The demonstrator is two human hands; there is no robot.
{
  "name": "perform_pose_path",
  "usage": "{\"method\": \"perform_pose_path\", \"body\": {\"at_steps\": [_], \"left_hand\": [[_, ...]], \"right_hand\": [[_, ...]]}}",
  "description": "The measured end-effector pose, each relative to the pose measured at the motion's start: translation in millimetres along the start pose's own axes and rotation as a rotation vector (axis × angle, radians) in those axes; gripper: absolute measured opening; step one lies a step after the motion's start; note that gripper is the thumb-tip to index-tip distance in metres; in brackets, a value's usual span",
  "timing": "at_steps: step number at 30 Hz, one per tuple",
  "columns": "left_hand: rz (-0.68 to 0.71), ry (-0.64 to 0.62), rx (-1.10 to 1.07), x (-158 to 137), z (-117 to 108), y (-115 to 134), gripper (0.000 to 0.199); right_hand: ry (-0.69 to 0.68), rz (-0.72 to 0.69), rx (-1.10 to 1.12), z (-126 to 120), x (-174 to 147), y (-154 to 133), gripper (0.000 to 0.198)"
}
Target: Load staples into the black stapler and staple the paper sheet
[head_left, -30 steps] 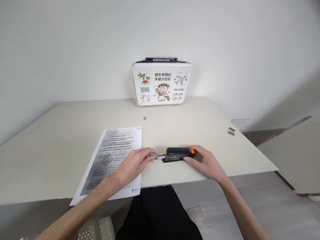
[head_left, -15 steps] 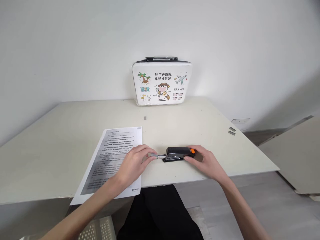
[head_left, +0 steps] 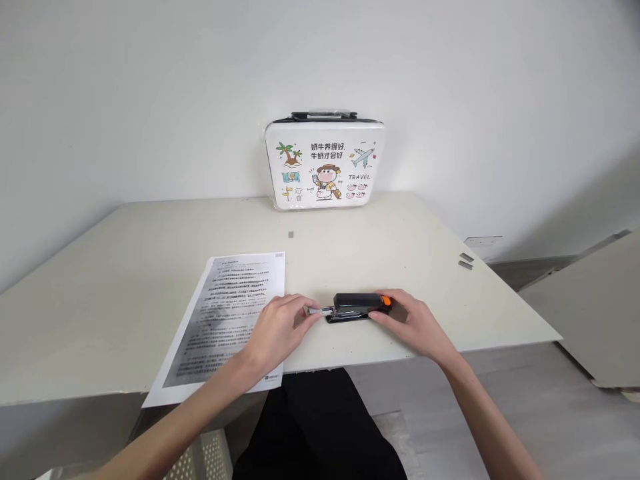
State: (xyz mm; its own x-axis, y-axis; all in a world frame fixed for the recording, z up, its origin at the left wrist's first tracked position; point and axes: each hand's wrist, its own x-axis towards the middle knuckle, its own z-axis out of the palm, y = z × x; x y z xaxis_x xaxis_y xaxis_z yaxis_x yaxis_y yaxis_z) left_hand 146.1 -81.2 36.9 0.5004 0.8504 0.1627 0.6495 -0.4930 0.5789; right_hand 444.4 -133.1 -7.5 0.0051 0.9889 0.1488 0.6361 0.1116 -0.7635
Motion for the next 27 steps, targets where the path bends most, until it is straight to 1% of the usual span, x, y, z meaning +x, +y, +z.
{"method": "perform_pose_path", "body": {"at_steps": [4,7,11,14,16,19,23,25,27], "left_hand": [[-0.004,0.008,-0.004,0.4,7.5,1.3,0.024],[0.000,-0.007,-0.010,0.6,6.6,-3.1,0.026],[0.038,-0.067,-0.058,-1.1,-7.6,-18.1,0.029],[0.099,-0.146,-0.131,-1.2,-19.5,-29.5,0.027],[0.149,-0.189,-0.174,2.2,-23.2,-33.9,0.026],[0.246,-0.238,-0.213,16.3,-20.6,-35.5,0.028],[0.376,-0.293,-0.181,47.8,-8.3,-33.0,0.040],[0.416,-0.309,-0.164,61.9,-1.3,-32.0,0.045],[0.427,-0.315,-0.152,71.3,5.3,-32.2,0.046]], "right_hand": [[0.008,-0.002,-0.002,0.4,0.1,0.4,0.039],[0.013,-0.020,0.000,0.5,0.2,0.6,0.040],[0.006,-0.019,0.002,0.3,-0.1,0.9,0.041],[0.001,-0.010,0.026,-0.4,-0.5,0.6,0.040],[-0.009,-0.016,0.045,-0.9,-0.7,0.3,0.039],[-0.028,-0.041,0.057,-1.6,-0.4,0.6,0.040],[-0.048,-0.051,0.050,-2.0,1.0,3.3,0.042],[-0.054,-0.055,0.047,-1.9,1.7,4.6,0.042],[-0.062,-0.061,0.048,-1.7,2.0,5.5,0.042]]}}
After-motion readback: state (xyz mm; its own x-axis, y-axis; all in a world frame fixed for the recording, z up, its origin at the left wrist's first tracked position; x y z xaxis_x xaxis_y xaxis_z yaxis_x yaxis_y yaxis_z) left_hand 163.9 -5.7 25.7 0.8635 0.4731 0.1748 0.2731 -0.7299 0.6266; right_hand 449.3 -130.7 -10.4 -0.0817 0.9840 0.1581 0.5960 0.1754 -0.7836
